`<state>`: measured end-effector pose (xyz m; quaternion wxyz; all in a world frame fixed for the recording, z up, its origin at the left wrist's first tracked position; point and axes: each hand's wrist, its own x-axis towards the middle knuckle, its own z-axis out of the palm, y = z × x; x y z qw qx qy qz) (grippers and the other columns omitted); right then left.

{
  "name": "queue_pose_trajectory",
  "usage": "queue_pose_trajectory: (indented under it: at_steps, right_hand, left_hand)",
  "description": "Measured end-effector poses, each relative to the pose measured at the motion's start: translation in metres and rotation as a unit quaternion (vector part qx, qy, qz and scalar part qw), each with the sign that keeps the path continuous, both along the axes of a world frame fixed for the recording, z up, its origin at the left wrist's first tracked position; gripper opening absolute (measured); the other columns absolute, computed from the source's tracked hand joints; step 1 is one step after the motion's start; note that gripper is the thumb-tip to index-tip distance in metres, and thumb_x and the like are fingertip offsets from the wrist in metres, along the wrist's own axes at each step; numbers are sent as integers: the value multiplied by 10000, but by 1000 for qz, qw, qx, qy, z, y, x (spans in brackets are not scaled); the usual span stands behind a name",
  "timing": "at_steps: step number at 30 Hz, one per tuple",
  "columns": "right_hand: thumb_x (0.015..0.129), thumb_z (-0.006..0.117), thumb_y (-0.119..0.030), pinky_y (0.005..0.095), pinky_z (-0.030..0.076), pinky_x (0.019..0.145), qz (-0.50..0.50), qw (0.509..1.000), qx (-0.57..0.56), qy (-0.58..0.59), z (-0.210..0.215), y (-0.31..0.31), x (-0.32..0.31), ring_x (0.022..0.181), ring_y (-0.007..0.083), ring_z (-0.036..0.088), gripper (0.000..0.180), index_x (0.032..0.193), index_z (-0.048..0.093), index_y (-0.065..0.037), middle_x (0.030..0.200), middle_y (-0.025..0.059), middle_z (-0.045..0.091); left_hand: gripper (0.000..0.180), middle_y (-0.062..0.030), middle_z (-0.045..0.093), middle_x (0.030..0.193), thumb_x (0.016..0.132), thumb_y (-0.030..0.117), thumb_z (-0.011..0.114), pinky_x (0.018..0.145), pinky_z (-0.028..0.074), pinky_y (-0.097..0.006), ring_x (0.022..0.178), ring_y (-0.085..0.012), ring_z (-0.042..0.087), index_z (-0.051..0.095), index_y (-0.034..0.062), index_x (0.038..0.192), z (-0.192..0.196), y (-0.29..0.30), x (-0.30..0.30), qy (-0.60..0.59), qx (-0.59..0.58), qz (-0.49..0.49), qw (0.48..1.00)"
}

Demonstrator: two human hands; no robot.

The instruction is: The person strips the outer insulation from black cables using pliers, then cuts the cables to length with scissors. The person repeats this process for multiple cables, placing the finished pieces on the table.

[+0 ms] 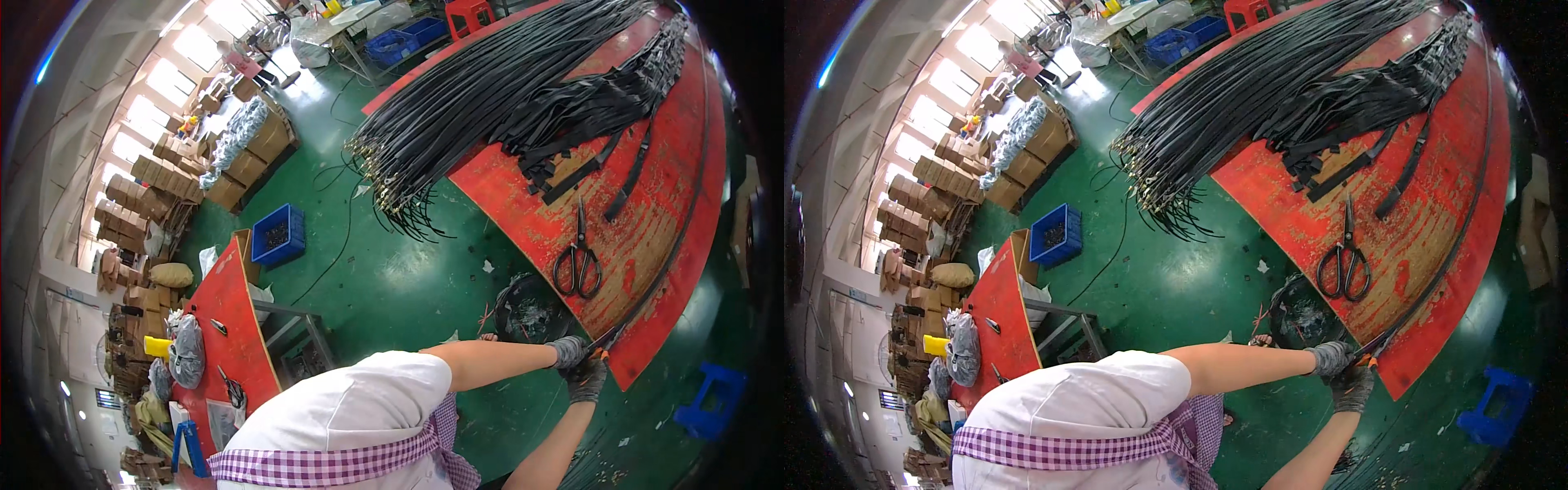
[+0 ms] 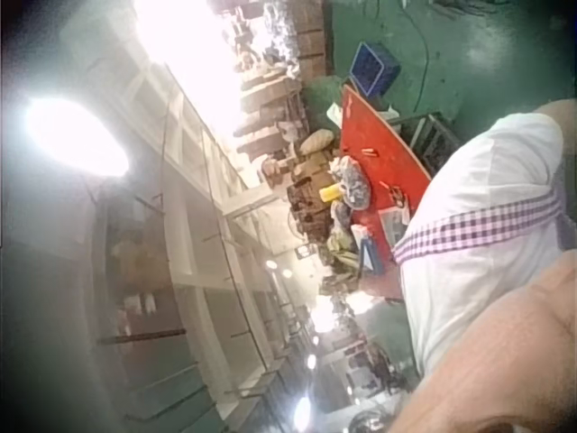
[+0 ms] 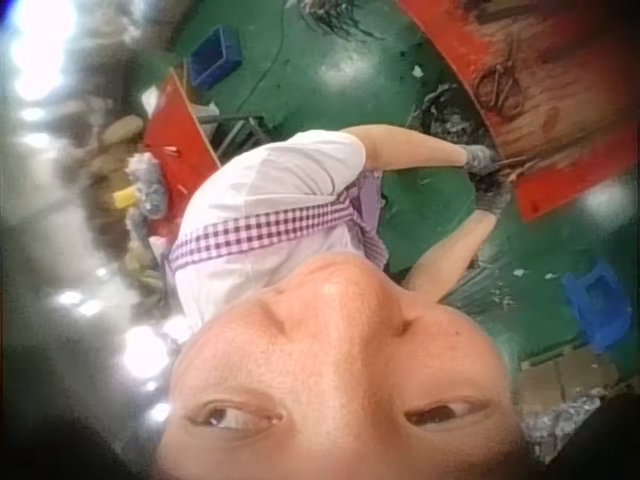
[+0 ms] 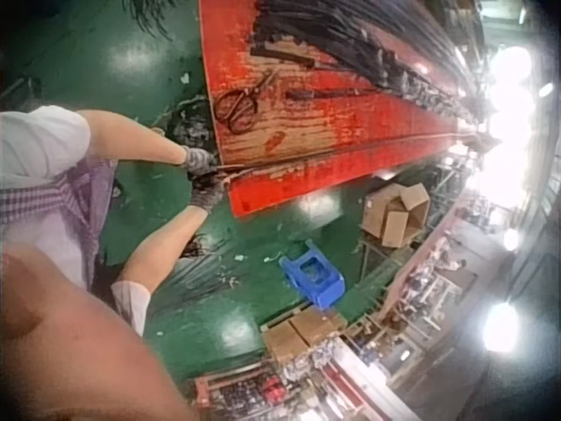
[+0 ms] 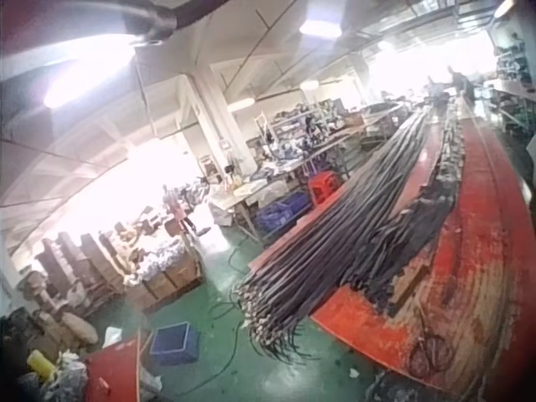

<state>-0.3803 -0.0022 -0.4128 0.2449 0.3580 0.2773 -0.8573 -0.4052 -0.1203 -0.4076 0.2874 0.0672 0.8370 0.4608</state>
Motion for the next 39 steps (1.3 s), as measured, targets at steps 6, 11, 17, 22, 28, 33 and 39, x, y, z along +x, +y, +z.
queue_pose_trajectory:
  at_steps: [6,11,17,22,28,33,39]
  right_hand:
    - [720,372,-355,412,424,594,4,1000,22,13,8,-6,5,807,284,503,399,974,474,-64,946,124,519]
    - [715,379,-435,436,441,658,92,989,-30,108,-13,9,4,855,282,509,463,1006,479,-88,967,111,524]
    - [746,364,-332,395,429,614,10,1000,8,-6,8,-3,1,801,274,512,372,959,475,-47,932,133,524]
    - [722,353,-381,406,432,694,125,988,12,93,-17,11,2,869,280,508,450,1017,477,-63,985,129,524]
    - [725,357,-406,411,436,708,34,999,3,2,-11,-7,3,881,279,508,471,1050,461,-80,1008,122,515]
    - [750,395,-428,303,435,492,78,996,40,8,-8,-11,-2,727,211,534,399,984,481,-116,874,69,542]
    - [663,511,-178,260,287,343,31,993,103,-37,5,1,-4,436,156,409,71,680,454,-140,560,16,444]
  left_hand:
    - [226,-150,559,705,762,230,442,604,417,-373,698,-303,535,547,42,831,6,0,2,-65,-46,36,996]
    - [226,-148,571,751,746,228,456,615,429,-372,738,-302,548,547,42,838,14,-3,-5,-93,-36,13,995]
    - [286,-179,560,795,730,248,473,649,422,-380,757,-323,532,527,7,874,-2,-2,-4,-53,-61,-18,997]
    - [321,-194,556,821,732,265,475,664,424,-380,793,-333,528,525,-2,903,12,-1,1,-65,-18,94,993]
    - [314,-181,562,828,734,275,462,666,428,-375,790,-314,538,543,19,896,-22,-2,-6,-35,-44,-9,998]
    - [319,-175,571,810,729,293,437,663,433,-377,766,-305,554,567,39,871,5,-5,-15,-26,-108,-75,991]
    - [448,-185,547,914,797,398,321,747,393,-388,877,-315,512,540,33,935,32,-9,-37,-44,-56,-90,993]
